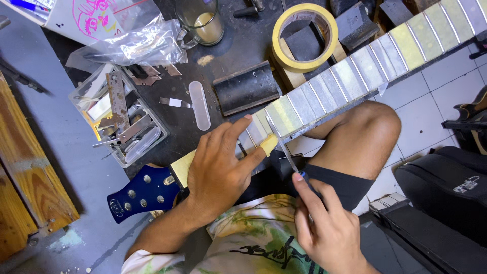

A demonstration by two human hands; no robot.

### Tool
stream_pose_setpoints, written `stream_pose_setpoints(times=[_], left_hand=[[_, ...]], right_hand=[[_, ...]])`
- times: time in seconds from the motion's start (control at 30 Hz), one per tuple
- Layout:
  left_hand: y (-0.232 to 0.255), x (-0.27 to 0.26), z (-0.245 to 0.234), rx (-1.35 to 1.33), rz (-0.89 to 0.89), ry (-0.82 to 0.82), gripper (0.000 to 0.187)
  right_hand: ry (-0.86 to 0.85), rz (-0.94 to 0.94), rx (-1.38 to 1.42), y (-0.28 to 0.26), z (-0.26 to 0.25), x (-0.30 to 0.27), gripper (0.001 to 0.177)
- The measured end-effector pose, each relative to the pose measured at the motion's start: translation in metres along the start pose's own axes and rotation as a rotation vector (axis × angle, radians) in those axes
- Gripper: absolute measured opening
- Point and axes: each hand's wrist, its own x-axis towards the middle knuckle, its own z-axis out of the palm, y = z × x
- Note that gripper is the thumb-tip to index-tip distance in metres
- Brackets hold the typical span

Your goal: The person uses a small metal file to smooth the edges of the frets on a guitar neck. The frets are partially covered with masking tape to protect the fretboard. The person holds the neck steady with one hand and files the fret edges with the other.

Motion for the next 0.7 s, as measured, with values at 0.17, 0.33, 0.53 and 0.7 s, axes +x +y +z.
stream_pose_setpoints(times=[0.17, 0.33, 0.53, 0.7], left_hand=[[0.002, 0.002, -0.002, 0.035, -0.012, -0.045, 0.016], [0.002, 0.001, -0.001, 0.067, -0.005, -0.031, 0.028], [0.002, 0.002, -0.005, 0.056, 0.011, -0.003, 0.022], [0.001, 0.001, -0.002, 0.049, 0.004, 0.004, 0.016]], right_hand=[[-0.007, -0.014, -0.066, 0.010, -0.001, -0.029, 0.047], [-0.128, 0.004, -0.164, 0.012, 0.011, -0.011, 0.069], [-0.153, 0.033, -0.127, 0.016, 0.010, -0.008, 0.066], [-0.025, 0.143, -0.054, 0.001, 0.006, -0.019, 0.051]])
